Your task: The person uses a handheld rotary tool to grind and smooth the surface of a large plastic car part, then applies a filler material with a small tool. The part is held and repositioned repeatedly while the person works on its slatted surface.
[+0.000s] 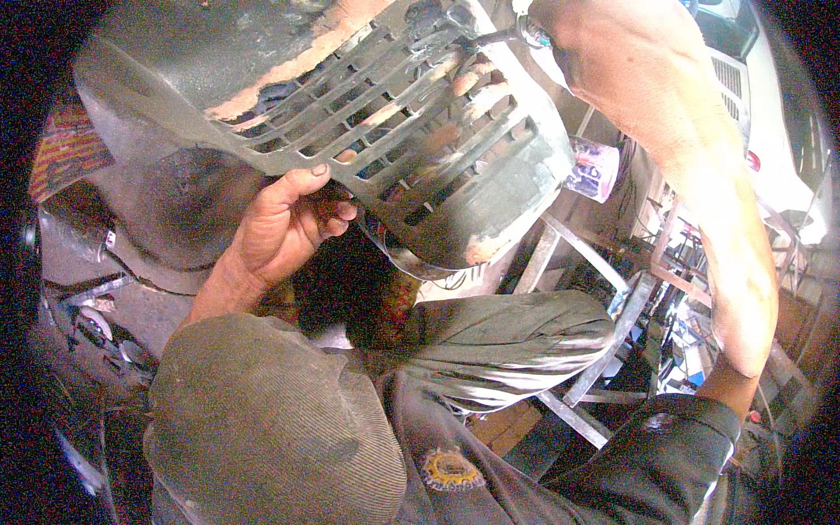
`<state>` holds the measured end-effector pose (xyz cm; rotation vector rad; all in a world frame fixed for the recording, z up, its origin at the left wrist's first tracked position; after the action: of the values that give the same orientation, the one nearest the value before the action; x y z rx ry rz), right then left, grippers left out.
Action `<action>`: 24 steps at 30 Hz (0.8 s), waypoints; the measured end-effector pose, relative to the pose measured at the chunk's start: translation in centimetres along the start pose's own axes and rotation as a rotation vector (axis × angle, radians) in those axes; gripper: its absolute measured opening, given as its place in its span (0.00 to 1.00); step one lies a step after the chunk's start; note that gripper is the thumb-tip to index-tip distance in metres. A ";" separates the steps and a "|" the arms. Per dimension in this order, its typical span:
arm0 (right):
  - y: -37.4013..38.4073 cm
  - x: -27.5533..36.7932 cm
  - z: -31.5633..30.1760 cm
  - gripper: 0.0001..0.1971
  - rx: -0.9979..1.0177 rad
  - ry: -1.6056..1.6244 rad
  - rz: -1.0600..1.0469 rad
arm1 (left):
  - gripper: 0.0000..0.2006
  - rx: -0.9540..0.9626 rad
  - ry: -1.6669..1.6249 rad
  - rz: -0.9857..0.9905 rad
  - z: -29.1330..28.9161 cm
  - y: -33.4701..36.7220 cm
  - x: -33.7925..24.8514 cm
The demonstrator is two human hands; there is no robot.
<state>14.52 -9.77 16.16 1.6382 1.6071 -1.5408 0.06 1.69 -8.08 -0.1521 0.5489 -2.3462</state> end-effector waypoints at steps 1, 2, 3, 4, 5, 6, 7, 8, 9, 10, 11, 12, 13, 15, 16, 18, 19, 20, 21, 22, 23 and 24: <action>-0.1 0.3 -0.3 0.11 -0.001 -0.041 0.004 | 0.19 0.010 -0.015 0.003 0.0 -0.1 -0.1; -0.6 0.2 1.3 0.11 -0.198 -0.124 -0.052 | 0.18 0.021 -0.030 0.005 0.1 -0.1 -0.2; -0.7 0.0 2.1 0.12 -0.292 -0.127 -0.076 | 0.17 0.034 -0.044 0.006 0.2 -0.1 -0.2; -0.8 -0.1 2.7 0.13 -0.392 -0.126 -0.100 | 0.16 0.032 -0.043 0.006 0.1 -0.1 -0.3; 0.0 -0.3 3.1 0.15 -0.389 -0.045 -0.094 | 0.16 0.030 -0.042 0.007 0.0 -0.2 -0.3; 0.5 -0.6 3.3 0.18 -0.381 0.033 -0.085 | 0.16 0.031 -0.042 0.004 0.0 -0.1 -0.2; 0.6 -0.8 3.4 0.18 -0.401 0.051 -0.111 | 0.16 0.035 -0.044 -0.001 0.0 -0.1 -0.2; 0.6 -1.0 3.5 0.17 -0.421 0.070 -0.137 | 0.16 0.038 -0.045 -0.005 0.0 -0.1 -0.2; 0.7 -0.9 3.5 0.17 -0.443 0.090 -0.165 | 0.16 0.039 -0.046 -0.008 0.1 -0.1 -0.2; 0.6 -0.9 3.4 0.17 -0.434 0.084 -0.163 | 0.16 0.039 -0.051 -0.011 0.1 -0.1 -0.2; 0.5 -0.8 3.3 0.16 -0.425 0.078 -0.160 | 0.16 0.038 -0.057 -0.014 0.1 -0.1 -0.2; 0.4 -0.8 3.2 0.16 -0.416 0.070 -0.156 | 0.16 0.041 -0.063 -0.019 0.1 -0.2 -0.2; 0.4 -0.8 3.2 0.16 -0.411 0.067 -0.137 | 0.17 0.027 -0.049 -0.015 0.1 -0.1 -0.2; 0.4 -0.5 3.2 0.15 -0.401 0.058 -0.098 | 0.19 -0.001 -0.021 -0.008 0.0 0.0 -0.1; 0.3 -0.4 3.1 0.14 -0.420 0.055 -0.101 | 0.19 0.000 -0.014 -0.007 0.0 0.0 -0.1; 0.1 -0.2 2.9 0.13 -0.458 0.049 -0.105 | 0.18 0.004 -0.001 -0.006 0.1 0.0 -0.2; 0.2 -0.2 3.1 0.13 -0.443 0.051 -0.121 | 0.18 0.001 -0.008 -0.006 0.1 0.0 -0.1; 0.5 -0.3 3.2 0.12 -0.429 0.052 -0.136 | 0.18 -0.002 -0.015 -0.006 0.1 0.0 0.0; 0.7 -0.2 3.3 0.12 -0.417 0.058 -0.154 | 0.18 -0.010 -0.021 -0.004 0.0 0.0 0.0; 0.7 0.0 3.2 0.11 -0.422 0.069 -0.165 | 0.18 -0.015 -0.018 0.001 -0.1 -0.1 -0.1; 0.6 0.3 3.0 0.11 -0.427 0.080 -0.176 | 0.18 -0.020 -0.015 0.005 -0.1 -0.2 -0.3; 0.3 0.3 2.8 0.11 -0.426 0.083 -0.182 | 0.18 -0.016 -0.016 0.002 0.0 -0.1 -0.2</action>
<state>13.50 -12.12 14.87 1.3675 2.0086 -1.1120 0.14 1.92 -8.02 -0.1768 0.5600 -2.3371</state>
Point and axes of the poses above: each hand's wrist, its own y-axis towards the middle knuckle, its own z-axis out of the palm, x = y × z, the point moved 4 cm from there along y, towards the middle knuckle, and after that the axes turned 15 degrees about z, right-handed, at the moved point
